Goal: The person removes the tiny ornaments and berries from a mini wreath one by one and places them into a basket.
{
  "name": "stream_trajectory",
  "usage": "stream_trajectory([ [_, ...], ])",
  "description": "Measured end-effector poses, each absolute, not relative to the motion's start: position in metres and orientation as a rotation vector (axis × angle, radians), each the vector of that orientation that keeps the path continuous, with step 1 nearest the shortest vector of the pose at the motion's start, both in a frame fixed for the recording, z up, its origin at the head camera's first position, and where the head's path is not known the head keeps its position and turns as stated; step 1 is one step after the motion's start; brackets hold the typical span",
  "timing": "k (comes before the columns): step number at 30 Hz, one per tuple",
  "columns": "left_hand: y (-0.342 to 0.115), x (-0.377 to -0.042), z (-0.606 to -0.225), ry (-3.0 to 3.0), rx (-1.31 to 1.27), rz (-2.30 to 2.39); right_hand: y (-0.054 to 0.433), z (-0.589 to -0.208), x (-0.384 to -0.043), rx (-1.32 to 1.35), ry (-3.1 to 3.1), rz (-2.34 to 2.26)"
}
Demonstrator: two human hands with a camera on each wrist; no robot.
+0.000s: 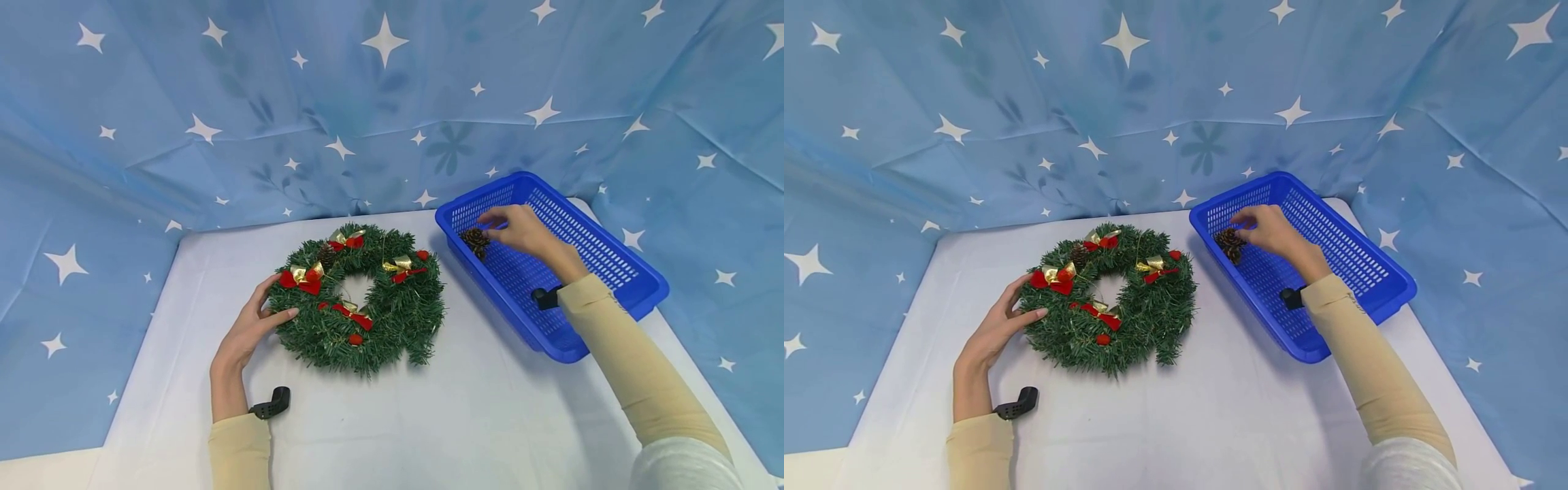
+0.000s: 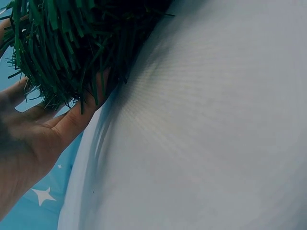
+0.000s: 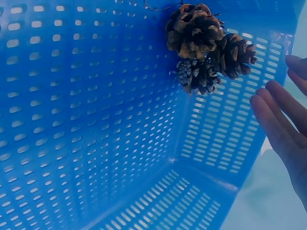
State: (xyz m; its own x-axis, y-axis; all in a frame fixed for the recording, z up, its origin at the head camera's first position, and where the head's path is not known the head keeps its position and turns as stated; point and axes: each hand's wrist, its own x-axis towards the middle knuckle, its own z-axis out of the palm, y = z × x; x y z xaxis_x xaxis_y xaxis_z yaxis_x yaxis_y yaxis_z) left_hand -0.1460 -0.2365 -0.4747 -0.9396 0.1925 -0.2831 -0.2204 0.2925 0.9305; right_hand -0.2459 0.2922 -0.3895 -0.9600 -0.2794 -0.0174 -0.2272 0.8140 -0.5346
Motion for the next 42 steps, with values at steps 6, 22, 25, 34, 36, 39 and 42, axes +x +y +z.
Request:
stream_trajectory([
  [6, -0.236, -0.146, -0.474, 2.218, -0.022, 1.696, 0.288, -0.386, -0.246, -0.403, 2.891, -0.886],
  [22, -0.237, -0.147, -0.475, 2.212, -0.030, 1.695, 0.271, -0.367, -0.244, -0.527, 2.915, -0.915],
  [25, -0.237, -0.147, -0.475, 2.209, -0.034, 1.694, 0.268, -0.364, -0.243, -0.531, 2.914, -0.923],
  [34, -0.237, -0.146, -0.475, 2.221, -0.035, 1.679, 0.259, -0.356, -0.242, -0.585, 2.913, -0.889],
  [36, -0.237, -0.146, -0.475, 2.222, -0.036, 1.677, 0.256, -0.354, -0.242, -0.588, 2.906, -0.892],
  [39, -0.237, -0.146, -0.475, 2.220, -0.038, 1.678, 0.253, -0.353, -0.244, -0.588, 2.888, -0.900],
  [42, -0.236, -0.146, -0.475, 2.222, -0.038, 1.677, 0.248, -0.351, -0.245, -0.603, 2.874, -0.914],
])
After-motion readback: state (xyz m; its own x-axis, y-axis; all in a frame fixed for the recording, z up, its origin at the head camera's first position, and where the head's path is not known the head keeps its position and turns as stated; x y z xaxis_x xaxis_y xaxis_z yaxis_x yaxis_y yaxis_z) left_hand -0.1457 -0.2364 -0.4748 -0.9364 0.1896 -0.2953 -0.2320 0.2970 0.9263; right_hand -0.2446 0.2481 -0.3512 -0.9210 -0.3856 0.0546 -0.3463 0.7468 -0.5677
